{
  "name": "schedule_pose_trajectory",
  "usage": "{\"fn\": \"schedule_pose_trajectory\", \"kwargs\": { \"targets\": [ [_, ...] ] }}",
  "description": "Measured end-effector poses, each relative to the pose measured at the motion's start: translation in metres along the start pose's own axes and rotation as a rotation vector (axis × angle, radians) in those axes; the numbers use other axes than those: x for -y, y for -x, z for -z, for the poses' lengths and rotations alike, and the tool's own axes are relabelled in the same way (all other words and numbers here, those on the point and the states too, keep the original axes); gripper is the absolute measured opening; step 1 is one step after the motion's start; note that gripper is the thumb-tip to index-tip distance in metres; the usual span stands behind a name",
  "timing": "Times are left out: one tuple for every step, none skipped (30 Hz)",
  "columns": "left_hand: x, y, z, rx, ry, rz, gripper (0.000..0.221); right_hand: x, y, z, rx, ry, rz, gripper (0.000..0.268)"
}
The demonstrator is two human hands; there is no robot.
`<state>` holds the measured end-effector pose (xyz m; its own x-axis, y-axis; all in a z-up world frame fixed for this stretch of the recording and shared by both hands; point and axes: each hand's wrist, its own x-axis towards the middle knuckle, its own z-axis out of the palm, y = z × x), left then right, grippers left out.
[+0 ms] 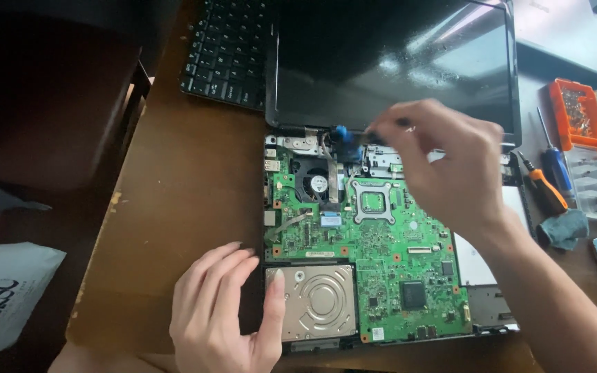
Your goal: Removing a small circuit board and cleaning the internal motherboard of a laptop using a brush and a cloth.
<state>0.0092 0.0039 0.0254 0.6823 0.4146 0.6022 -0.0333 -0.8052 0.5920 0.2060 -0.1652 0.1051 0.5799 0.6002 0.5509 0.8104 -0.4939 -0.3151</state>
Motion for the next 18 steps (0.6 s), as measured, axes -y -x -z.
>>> {"fn": "schedule_pose_trajectory", "kwargs": {
  "targets": [
    [0.0, 0.0, 0.0, -0.001, 0.001, -0.005, 0.018, 0.004, -0.004, 0.0, 0.04, -0.061, -0.008, 0.008],
    [0.001, 0.0, 0.0, 0.002, 0.003, -0.01, 0.019, 0.009, -0.006, 0.0, 0.083, -0.123, -0.019, 0.008],
    [0.001, 0.001, 0.001, 0.003, 0.001, -0.009, 0.019, 0.01, -0.012, -0.003, 0.083, -0.125, -0.019, 0.008],
    [0.0, 0.001, 0.001, 0.012, -0.001, 0.001, 0.019, 0.011, -0.017, -0.005, 0.048, -0.168, 0.011, 0.009],
    [0.0, 0.001, 0.001, 0.022, -0.003, 0.012, 0.019, 0.011, -0.023, -0.007, 0.014, -0.211, 0.042, 0.011],
    [0.0, 0.001, 0.001, 0.022, -0.003, 0.012, 0.019, 0.013, -0.027, -0.012, 0.014, -0.212, 0.041, 0.011],
    [0.0, 0.001, 0.001, 0.018, 0.001, 0.007, 0.019, 0.015, -0.032, -0.016, 0.064, -0.229, -0.044, 0.01],
    [0.001, 0.001, 0.001, 0.013, 0.006, 0.001, 0.019, 0.018, -0.037, -0.021, 0.112, -0.246, -0.128, 0.01],
    [0.001, 0.0, 0.0, 0.012, 0.006, 0.0, 0.019, 0.009, -0.038, -0.024, 0.11, -0.245, -0.127, 0.01],
    [0.001, 0.0, 0.0, 0.004, 0.008, -0.006, 0.019, 0.001, -0.038, -0.028, 0.1, -0.153, -0.056, 0.008],
    [0.001, 0.0, 0.0, -0.003, 0.011, -0.012, 0.019, -0.006, -0.039, -0.031, 0.09, -0.061, 0.015, 0.006],
    [0.001, -0.001, 0.0, -0.007, 0.006, -0.007, 0.019, -0.006, -0.041, -0.029, 0.093, -0.066, 0.02, 0.006],
    [0.002, -0.001, 0.0, -0.005, 0.009, -0.015, 0.02, -0.005, -0.042, -0.026, 0.039, -0.061, 0.01, 0.006],
    [0.002, -0.001, 0.002, 0.0, 0.01, -0.021, 0.021, -0.004, -0.042, -0.023, -0.013, -0.058, -0.002, 0.006],
    [0.001, 0.0, 0.003, -0.001, 0.004, -0.014, 0.021, 0.003, -0.044, -0.026, -0.008, -0.065, 0.001, 0.006],
    [0.001, 0.0, 0.002, 0.002, 0.005, -0.008, 0.021, 0.009, -0.046, -0.027, 0.037, -0.14, -0.037, 0.009],
    [0.0, 0.0, 0.002, 0.005, 0.007, -0.002, 0.021, 0.015, -0.048, -0.028, 0.083, -0.214, -0.075, 0.011],
    [0.0, 0.0, 0.002, 0.006, 0.005, -0.001, 0.021, 0.018, -0.051, -0.03, 0.084, -0.216, -0.076, 0.011]
  ]
}}
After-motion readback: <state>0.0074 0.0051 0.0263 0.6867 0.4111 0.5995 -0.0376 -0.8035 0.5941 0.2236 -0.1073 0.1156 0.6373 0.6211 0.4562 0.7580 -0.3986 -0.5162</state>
